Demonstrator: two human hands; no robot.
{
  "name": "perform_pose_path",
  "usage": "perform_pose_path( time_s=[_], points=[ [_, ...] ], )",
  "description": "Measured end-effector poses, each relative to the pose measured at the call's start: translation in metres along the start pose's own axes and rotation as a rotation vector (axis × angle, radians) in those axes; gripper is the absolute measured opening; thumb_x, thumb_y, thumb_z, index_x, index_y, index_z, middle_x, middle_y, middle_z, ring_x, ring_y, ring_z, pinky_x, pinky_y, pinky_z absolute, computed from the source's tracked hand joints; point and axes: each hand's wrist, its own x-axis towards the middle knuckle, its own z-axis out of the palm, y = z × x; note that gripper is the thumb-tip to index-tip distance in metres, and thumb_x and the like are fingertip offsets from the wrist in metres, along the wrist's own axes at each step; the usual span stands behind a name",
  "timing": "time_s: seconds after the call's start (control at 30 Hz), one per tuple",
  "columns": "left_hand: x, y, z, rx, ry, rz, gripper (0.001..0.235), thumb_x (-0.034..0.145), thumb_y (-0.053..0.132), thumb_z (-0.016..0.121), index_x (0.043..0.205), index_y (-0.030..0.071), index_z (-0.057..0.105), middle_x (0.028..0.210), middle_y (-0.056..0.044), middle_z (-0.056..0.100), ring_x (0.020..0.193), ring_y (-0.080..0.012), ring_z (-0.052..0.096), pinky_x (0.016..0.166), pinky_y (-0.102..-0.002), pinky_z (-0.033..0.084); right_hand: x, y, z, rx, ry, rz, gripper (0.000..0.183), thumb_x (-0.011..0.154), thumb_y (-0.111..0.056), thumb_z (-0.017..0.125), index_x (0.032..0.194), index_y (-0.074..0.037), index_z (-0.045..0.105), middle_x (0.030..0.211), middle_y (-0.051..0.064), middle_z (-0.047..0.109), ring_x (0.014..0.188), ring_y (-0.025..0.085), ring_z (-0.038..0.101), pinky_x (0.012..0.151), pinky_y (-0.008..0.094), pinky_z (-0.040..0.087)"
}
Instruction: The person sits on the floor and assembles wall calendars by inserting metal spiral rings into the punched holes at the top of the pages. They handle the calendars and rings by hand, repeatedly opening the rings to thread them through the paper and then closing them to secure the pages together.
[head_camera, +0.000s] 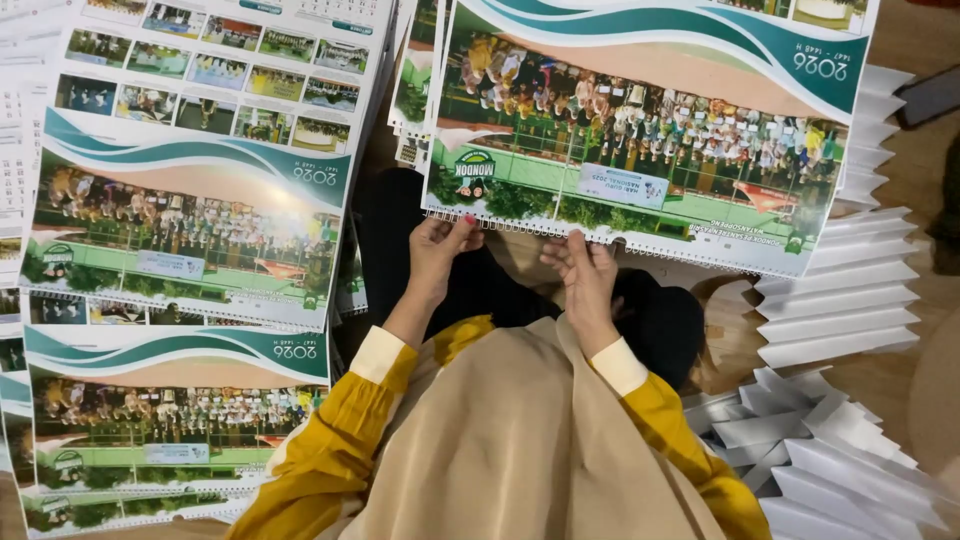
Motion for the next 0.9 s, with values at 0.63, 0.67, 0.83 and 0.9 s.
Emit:
perform_pose_path(
  time_s=[0.63,0.67,0.83,0.9],
  points=[
    [-0.003,0.006,0.012,-0.209,0.093,0.106,0.029,0.088,0.029,0.057,0.1,0.003,0.051,0.081,-0.007,0.06,0.068,-0.0175,0.066,0.063,-0.03,0.06,-0.001,-0.016,-0.009,0.195,-0.057,0.008,0.027,0.082,-0.004,0.064,0.071,-0.009,0.039,0.07,0.008,0.057,0.078,0.031,0.067,0.074,0.04,0.058],
    [-0.001,0.002,0.007,-0.194,0.093,0.09,0.028,0.088,0.028,0.057,0.099,0.003,0.052,0.081,-0.007,0.061,0.068,-0.0175,0.066,0.064,-0.029,0.06,-0.001,-0.017,-0.008,0.19,-0.056,0.013,0.027,0.082,-0.004,0.064,0.072,-0.009,0.039,0.07,0.008,0.058,0.079,0.03,0.067,0.075,0.039,0.057],
    [0.0,0.014,0.013,-0.156,0.189,0.009,0.026,0.084,0.026,0.062,0.087,0.001,0.053,0.071,-0.009,0.061,0.06,-0.0197,0.066,0.056,-0.028,0.06,-0.002,-0.015,-0.006,0.155,-0.001,0.045,0.028,0.082,-0.01,0.066,0.075,-0.009,0.039,0.075,0.011,0.061,0.076,0.027,0.067,0.071,0.037,0.058],
    [0.005,0.012,0.013,-0.119,0.233,-0.029,0.03,0.082,0.027,0.065,0.085,0.0,0.051,0.065,-0.009,0.058,0.051,-0.0181,0.064,0.048,-0.026,0.059,-0.002,-0.015,-0.007,0.06,0.037,0.033,0.031,0.081,-0.016,0.068,0.075,-0.009,0.039,0.075,0.013,0.061,0.069,0.024,0.067,0.065,0.034,0.059]
  ],
)
